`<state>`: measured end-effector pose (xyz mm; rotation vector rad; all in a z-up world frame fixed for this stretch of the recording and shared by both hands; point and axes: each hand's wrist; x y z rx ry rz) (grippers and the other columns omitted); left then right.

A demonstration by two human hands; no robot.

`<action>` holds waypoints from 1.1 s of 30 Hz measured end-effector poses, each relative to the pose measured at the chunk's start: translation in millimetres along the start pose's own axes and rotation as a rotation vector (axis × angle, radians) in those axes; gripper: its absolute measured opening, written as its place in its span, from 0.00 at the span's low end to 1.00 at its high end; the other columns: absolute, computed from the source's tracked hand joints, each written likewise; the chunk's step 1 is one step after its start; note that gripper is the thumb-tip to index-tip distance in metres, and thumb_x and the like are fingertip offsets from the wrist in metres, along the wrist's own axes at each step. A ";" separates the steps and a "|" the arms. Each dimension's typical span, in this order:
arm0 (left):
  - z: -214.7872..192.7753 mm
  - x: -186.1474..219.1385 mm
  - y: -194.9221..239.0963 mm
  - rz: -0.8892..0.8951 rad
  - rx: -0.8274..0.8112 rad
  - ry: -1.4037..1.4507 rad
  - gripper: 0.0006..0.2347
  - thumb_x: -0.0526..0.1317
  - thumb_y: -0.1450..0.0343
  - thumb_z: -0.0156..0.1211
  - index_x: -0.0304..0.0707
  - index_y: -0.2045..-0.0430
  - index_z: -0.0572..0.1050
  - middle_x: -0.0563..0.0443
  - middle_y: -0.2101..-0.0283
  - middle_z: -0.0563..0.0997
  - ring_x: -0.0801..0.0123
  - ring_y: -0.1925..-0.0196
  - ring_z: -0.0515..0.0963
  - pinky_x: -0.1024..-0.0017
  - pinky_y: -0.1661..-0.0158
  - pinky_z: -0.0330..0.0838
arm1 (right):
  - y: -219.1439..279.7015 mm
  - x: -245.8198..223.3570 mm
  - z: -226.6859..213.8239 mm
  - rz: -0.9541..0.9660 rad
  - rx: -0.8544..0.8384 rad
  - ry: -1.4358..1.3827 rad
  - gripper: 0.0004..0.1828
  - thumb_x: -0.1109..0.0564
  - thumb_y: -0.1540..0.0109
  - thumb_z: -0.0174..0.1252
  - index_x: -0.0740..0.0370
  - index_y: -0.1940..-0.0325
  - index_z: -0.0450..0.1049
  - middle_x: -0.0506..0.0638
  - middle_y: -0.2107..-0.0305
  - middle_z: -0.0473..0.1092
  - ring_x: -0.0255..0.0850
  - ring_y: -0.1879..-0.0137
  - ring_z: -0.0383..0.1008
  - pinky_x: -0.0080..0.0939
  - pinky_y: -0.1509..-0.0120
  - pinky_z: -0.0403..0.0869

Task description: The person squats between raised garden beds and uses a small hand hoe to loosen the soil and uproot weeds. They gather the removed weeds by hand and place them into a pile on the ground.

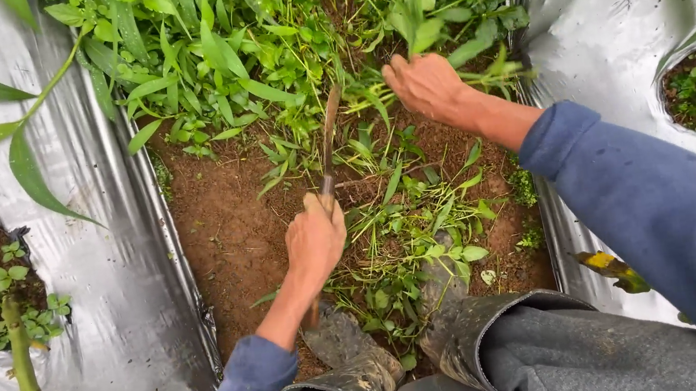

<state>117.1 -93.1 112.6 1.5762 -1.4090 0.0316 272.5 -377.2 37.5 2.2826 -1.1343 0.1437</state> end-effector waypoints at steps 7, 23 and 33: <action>-59.9 41.8 6.0 0.084 0.164 0.121 0.08 0.37 0.22 0.49 0.27 0.63 0.71 0.44 0.80 0.73 0.64 0.84 0.73 0.68 0.81 0.71 | 59.8 3.9 -50.5 0.116 -0.138 0.134 0.22 0.59 0.31 0.46 0.48 0.33 0.70 0.57 0.37 0.63 0.47 0.43 0.74 0.29 0.72 0.67; -105.7 168.6 -181.4 0.614 0.233 -0.080 0.12 0.48 0.20 0.58 0.42 0.62 0.66 0.49 0.73 0.64 0.60 0.77 0.59 0.54 0.75 0.57 | 80.8 50.5 31.2 0.333 0.407 0.170 0.13 0.51 0.31 0.50 0.56 0.49 0.76 0.59 0.40 0.65 0.53 0.32 0.60 0.56 0.30 0.61; -2.2 116.2 -198.3 0.389 -0.258 -0.035 0.05 0.38 0.21 0.50 0.43 0.62 0.60 0.59 0.75 0.62 0.79 0.84 0.61 0.81 0.86 0.67 | 91.4 52.1 -33.8 0.371 0.281 -0.300 0.13 0.60 0.30 0.37 0.68 0.48 0.65 0.65 0.53 0.67 0.55 0.47 0.68 0.51 0.48 0.75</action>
Point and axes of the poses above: each hand's wrist, its own y-axis away from the middle knuckle, its own z-axis out of the palm, x = y × z
